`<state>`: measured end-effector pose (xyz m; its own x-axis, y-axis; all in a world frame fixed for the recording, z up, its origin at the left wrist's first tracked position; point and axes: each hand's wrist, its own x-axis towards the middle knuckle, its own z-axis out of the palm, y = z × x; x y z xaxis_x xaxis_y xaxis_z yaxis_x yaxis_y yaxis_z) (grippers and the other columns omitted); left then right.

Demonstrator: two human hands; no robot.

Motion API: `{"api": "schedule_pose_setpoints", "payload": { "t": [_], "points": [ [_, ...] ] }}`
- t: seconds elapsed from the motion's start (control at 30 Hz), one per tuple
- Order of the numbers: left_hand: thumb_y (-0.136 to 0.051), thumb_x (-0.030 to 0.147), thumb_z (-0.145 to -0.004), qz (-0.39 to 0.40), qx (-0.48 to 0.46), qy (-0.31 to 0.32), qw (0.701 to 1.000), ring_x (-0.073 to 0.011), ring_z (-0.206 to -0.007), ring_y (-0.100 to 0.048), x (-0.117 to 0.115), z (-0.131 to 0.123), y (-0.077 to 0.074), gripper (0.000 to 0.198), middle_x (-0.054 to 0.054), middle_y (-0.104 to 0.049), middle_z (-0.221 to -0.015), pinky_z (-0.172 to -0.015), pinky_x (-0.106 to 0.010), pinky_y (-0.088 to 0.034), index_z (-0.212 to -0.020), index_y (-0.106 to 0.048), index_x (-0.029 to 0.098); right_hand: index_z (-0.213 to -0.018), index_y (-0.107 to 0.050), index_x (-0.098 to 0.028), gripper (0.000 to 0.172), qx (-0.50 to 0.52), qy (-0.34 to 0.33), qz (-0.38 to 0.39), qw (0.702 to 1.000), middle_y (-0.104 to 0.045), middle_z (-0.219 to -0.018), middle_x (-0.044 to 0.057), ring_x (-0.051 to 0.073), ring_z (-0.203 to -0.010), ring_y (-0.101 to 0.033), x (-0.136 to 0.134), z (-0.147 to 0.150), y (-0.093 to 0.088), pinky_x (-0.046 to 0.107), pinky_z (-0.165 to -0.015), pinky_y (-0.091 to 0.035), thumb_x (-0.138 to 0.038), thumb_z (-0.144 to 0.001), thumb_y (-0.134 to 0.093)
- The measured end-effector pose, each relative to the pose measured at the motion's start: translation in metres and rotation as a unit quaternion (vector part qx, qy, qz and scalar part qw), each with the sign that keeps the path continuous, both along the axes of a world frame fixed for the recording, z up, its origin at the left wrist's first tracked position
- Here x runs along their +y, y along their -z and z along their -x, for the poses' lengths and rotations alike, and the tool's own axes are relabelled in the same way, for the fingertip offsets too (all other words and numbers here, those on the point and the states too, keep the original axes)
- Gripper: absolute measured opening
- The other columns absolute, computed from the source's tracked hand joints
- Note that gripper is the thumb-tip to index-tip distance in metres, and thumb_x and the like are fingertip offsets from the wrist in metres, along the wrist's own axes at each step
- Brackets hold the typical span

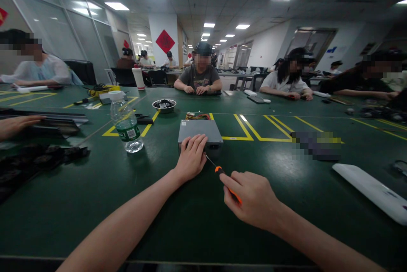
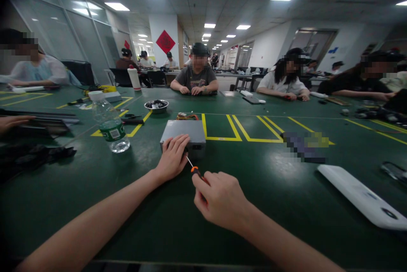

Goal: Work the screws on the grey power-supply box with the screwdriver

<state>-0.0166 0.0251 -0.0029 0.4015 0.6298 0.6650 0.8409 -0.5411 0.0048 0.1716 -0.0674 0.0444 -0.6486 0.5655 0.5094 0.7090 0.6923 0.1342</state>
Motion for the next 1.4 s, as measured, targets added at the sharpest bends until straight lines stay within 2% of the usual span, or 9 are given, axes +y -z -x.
{"api": "schedule_pose_setpoints", "payload": {
  "t": [0.13,0.2,0.3,0.57,1.4],
  "points": [
    [-0.04,0.019,-0.083,-0.004,-0.004,-0.003,1.0,-0.0216,-0.125,-0.035,0.001,-0.001,0.002,0.046,-0.009,-0.043,-0.134,-0.104,-0.04,-0.021,-0.129,-0.038,0.015,-0.092,-0.062,-0.014,0.024,-0.041,-0.093,-0.058,0.993,-0.057,-0.064,0.002,0.011,-0.053,-0.047,0.013,-0.006,0.013,0.026,-0.05,-0.032,-0.019,-0.077,-0.045],
    [-0.04,0.019,-0.084,-0.002,-0.004,-0.004,1.0,-0.0212,-0.125,-0.035,0.002,-0.001,0.002,0.045,-0.009,-0.044,-0.134,-0.104,-0.04,-0.021,-0.129,-0.038,0.015,-0.092,-0.063,-0.014,0.025,-0.024,-0.109,-0.066,0.992,-0.057,-0.063,0.002,0.011,-0.053,-0.047,0.016,-0.01,0.021,0.025,-0.049,-0.033,-0.019,-0.077,-0.044],
    [-0.04,0.02,-0.084,0.009,0.001,-0.006,1.0,-0.0211,-0.126,-0.034,0.002,-0.001,0.001,0.045,-0.009,-0.043,-0.135,-0.104,-0.04,-0.02,-0.129,-0.038,0.015,-0.094,-0.063,-0.014,0.025,0.0,-0.094,-0.059,0.994,-0.059,-0.064,0.002,0.011,-0.053,-0.048,0.019,-0.018,0.027,0.025,-0.049,-0.034,-0.018,-0.077,-0.045],
    [-0.042,0.021,-0.083,0.006,-0.004,-0.008,1.0,-0.0219,-0.124,-0.035,0.002,-0.003,0.001,0.047,-0.009,-0.044,-0.133,-0.102,-0.04,-0.022,-0.13,-0.036,0.016,-0.094,-0.063,-0.014,0.024,0.037,-0.014,-0.022,0.999,-0.061,-0.066,0.003,0.01,-0.053,-0.051,0.02,-0.026,0.026,0.024,-0.052,-0.037,-0.019,-0.08,-0.044],
    [-0.041,0.022,-0.085,0.015,-0.016,-0.012,1.0,-0.0219,-0.124,-0.036,0.001,-0.005,0.0,0.042,-0.009,-0.045,-0.133,-0.102,-0.04,-0.021,-0.127,-0.039,0.016,-0.098,-0.061,-0.014,0.025,0.04,0.008,-0.009,0.999,-0.063,-0.071,0.004,0.011,-0.057,-0.053,0.024,-0.024,0.029,0.025,-0.055,-0.037,-0.021,-0.081,-0.044]
  ]
}}
